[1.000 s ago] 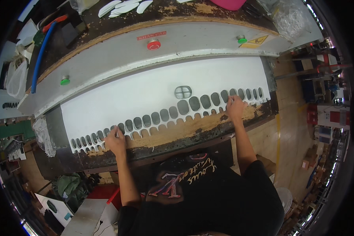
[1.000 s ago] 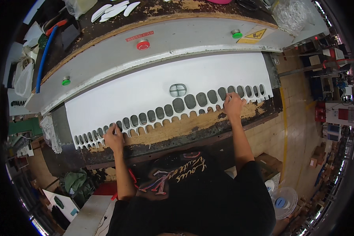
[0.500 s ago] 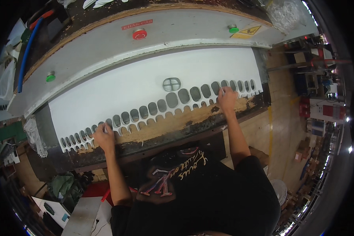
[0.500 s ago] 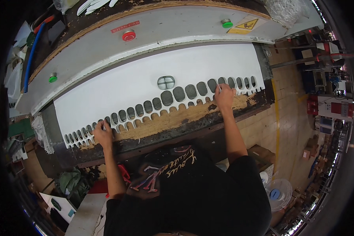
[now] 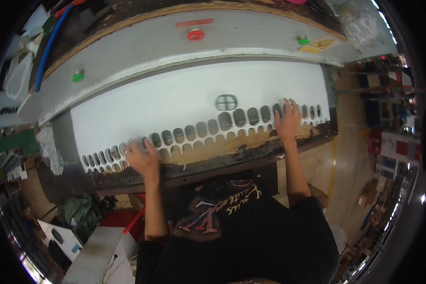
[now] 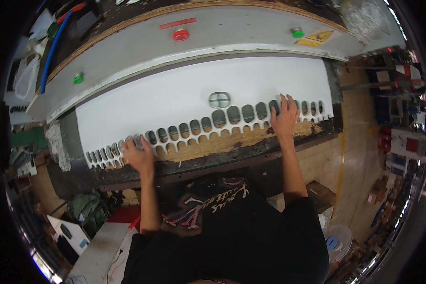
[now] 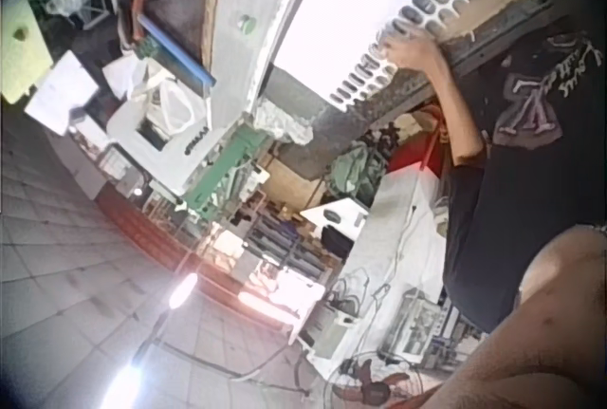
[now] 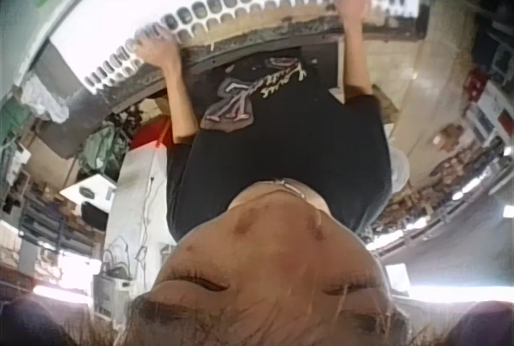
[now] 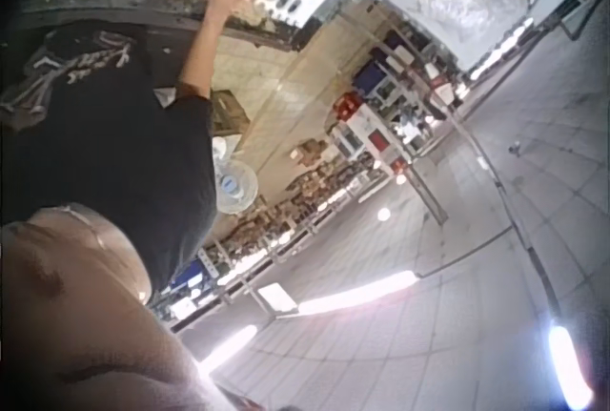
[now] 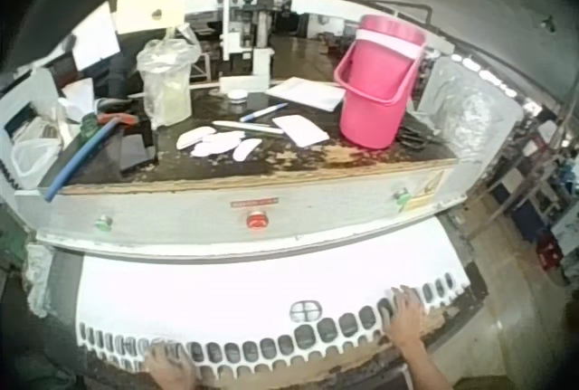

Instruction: Using a manual clicker press to die-cut small oval components from a large sheet of material.

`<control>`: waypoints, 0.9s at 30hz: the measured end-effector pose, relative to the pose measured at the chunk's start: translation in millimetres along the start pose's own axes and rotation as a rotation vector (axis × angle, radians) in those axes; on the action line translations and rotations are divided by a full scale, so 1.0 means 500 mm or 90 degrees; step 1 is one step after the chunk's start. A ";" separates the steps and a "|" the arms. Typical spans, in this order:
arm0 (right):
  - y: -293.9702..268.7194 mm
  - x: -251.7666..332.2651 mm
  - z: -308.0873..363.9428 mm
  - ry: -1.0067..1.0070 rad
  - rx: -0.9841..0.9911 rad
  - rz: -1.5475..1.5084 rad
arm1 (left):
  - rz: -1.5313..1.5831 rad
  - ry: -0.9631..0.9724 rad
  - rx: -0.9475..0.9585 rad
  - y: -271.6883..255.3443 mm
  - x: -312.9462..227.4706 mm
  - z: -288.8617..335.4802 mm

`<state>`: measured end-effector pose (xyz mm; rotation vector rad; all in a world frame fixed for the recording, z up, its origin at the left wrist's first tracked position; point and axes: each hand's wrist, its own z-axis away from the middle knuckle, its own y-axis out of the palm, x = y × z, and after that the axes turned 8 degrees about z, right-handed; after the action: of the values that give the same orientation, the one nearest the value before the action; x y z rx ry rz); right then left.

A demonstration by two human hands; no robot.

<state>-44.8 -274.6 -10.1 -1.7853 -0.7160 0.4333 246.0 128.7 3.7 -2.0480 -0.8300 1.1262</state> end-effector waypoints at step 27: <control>-0.005 -0.126 -0.101 -0.025 0.261 -0.592 | 0.349 0.187 0.300 0.276 -0.401 0.029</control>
<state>-62.0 -352.1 4.7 -0.9178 -1.2776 -0.0279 176.4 -104.1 -16.4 -1.9984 0.1536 1.1202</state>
